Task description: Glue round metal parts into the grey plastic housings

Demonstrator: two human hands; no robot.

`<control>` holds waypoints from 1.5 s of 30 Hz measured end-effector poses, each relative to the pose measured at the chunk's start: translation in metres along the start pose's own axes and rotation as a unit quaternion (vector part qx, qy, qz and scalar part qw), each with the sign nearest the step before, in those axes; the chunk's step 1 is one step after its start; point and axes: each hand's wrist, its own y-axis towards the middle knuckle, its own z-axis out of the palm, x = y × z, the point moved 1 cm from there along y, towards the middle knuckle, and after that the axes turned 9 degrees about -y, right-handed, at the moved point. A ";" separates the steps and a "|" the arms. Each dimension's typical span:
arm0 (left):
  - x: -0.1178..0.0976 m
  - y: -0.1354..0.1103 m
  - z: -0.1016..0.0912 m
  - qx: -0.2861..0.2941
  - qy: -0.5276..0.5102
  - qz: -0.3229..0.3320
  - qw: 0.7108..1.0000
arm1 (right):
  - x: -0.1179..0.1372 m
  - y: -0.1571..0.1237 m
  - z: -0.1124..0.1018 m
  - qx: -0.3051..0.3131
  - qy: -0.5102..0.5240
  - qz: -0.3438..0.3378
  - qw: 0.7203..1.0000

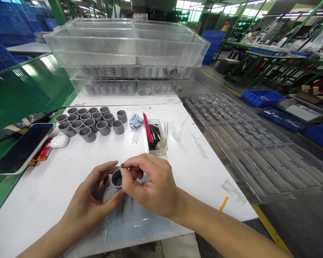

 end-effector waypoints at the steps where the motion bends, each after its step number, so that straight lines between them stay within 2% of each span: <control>1: 0.001 0.000 -0.001 0.003 0.003 0.005 1.000 | -0.002 -0.001 0.001 0.004 -0.003 -0.003 1.000; 8: 0.001 0.001 -0.001 0.005 0.017 0.014 1.000 | -0.005 -0.003 0.002 -0.014 -0.039 -0.043 0.998; 13: -0.002 0.001 0.000 0.003 0.027 0.001 1.000 | 0.006 0.002 -0.015 -0.016 -0.026 -0.014 0.999; 16: 0.001 0.001 -0.001 0.012 0.024 0.001 1.000 | 0.000 0.010 -0.039 -0.113 -0.054 0.022 0.992; 19: 0.004 0.000 -0.001 0.018 0.001 0.001 1.000 | -0.021 0.021 -0.064 -0.231 -0.113 0.043 0.965; 21: 0.005 0.000 -0.001 0.023 -0.011 -0.006 1.000 | -0.037 0.028 -0.076 -0.259 -0.139 0.048 0.955; 24: 0.003 0.000 -0.001 0.020 -0.015 -0.023 0.999 | -0.052 0.031 -0.082 -0.243 -0.162 0.055 0.955; 27: 0.000 -0.001 0.000 0.016 -0.014 -0.028 0.999 | -0.058 0.027 -0.076 -0.195 -0.196 0.059 0.959; 32: -0.001 -0.003 0.001 0.018 0.000 -0.010 1.000 | -0.068 0.020 -0.061 -0.021 -0.249 0.086 0.964; 34: -0.001 -0.003 0.001 0.022 0.011 0.003 1.000 | -0.070 0.020 -0.062 0.003 -0.231 0.101 0.968; 35: -0.001 -0.003 0.001 0.025 0.016 0.010 1.000 | -0.070 0.022 -0.065 -0.014 -0.219 0.104 0.970; 37: -0.001 -0.003 0.000 0.035 0.025 0.027 0.999 | -0.064 0.027 -0.073 -0.092 -0.201 0.093 0.971; 40: 0.000 -0.004 -0.002 0.059 0.052 0.067 0.995 | -0.043 0.033 -0.087 -0.226 -0.195 0.058 0.953; 41: 0.000 -0.004 -0.002 0.069 0.064 0.082 0.992 | -0.033 0.033 -0.090 -0.252 -0.188 0.063 0.947; 43: -0.001 -0.004 -0.002 0.089 0.082 0.109 0.987 | -0.012 0.028 -0.089 -0.260 -0.167 0.093 0.946; 45: -0.002 -0.004 -0.002 0.102 0.088 0.129 0.982 | 0.006 0.018 -0.081 -0.205 -0.140 0.104 0.963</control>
